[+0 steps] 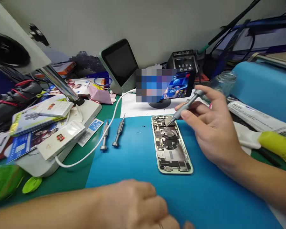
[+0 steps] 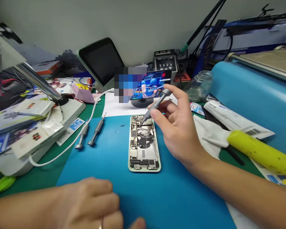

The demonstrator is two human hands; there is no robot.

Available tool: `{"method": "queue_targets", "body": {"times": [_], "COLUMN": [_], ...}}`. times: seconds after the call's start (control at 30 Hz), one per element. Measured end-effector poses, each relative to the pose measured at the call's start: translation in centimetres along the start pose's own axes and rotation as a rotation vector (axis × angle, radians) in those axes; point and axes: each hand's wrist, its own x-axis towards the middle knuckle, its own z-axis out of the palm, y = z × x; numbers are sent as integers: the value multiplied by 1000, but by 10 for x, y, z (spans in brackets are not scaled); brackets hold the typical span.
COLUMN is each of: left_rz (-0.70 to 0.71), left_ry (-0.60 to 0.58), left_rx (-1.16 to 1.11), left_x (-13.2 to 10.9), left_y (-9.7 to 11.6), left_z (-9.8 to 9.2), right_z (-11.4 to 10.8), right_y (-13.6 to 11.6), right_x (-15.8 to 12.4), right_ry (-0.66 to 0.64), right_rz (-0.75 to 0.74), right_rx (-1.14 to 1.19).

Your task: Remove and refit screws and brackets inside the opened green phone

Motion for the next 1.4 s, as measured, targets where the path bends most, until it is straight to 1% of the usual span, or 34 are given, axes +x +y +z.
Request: {"method": "queue_targets", "body": {"times": [0.03,0.07,0.1,0.13,0.17,0.2,0.27,0.3,0.37,0.5,0.57,0.63,0.7,0.8,0.9,0.97,1.03,1.17,1.23,1.4], "left_rz": [-20,-88,-153,-269,-427,-532,-634,-666,-682,-632,-609,-616,-662,-779,-905,-963,-971,-875,-843,-857], "left_ry": [138,244,233,144,62,34,26,35,55,69,90,136,207,302,327,294,220,21,-49,-136], "left_rx": [4,23,37,63,89,111,118,110,72,-40,-73,-72,-32,74,195,264,289,208,164,97], "left_x": [3,6,10,14,18,20,21,20,15,5,2,1,0,-5,-11,-15,-18,-14,-11,-7], "left_y": [-3,-8,-14,-23,-31,-39,-50,-53,-53,-47,-47,-51,-58,-70,-82,-90,-94,-93,-90,-91], "left_z": [1,1,1,-1,-3,-6,-11,-12,-11,-5,-4,-5,-8,-18,-28,-33,-34,-27,-22,-14], "right_z": [-1,-2,-3,-4,-5,-6,-7,-7,-8,-10,-11,-12,-14,-16,-17,-17,-16,-13,-12,-10], "right_y": [1,3,4,5,5,5,5,4,3,1,2,3,4,6,8,10,10,8,7,5], "right_x": [1,3,5,7,8,9,10,10,9,8,10,13,15,18,20,20,20,17,16,16], "right_ry": [4,8,14,20,26,31,39,42,46,43,49,62,74,89,119,135,135,107,92,64], "right_rz": [-5,-11,-18,-26,-33,-38,-44,-45,-51,-75,-77,-77,-80,-83,-81,-83,-88,-107,-120,-139], "right_rx": [9,18,26,34,41,45,47,43,29,0,-13,-22,-25,-29,-31,-39,-51,-68,-74,-111]}}
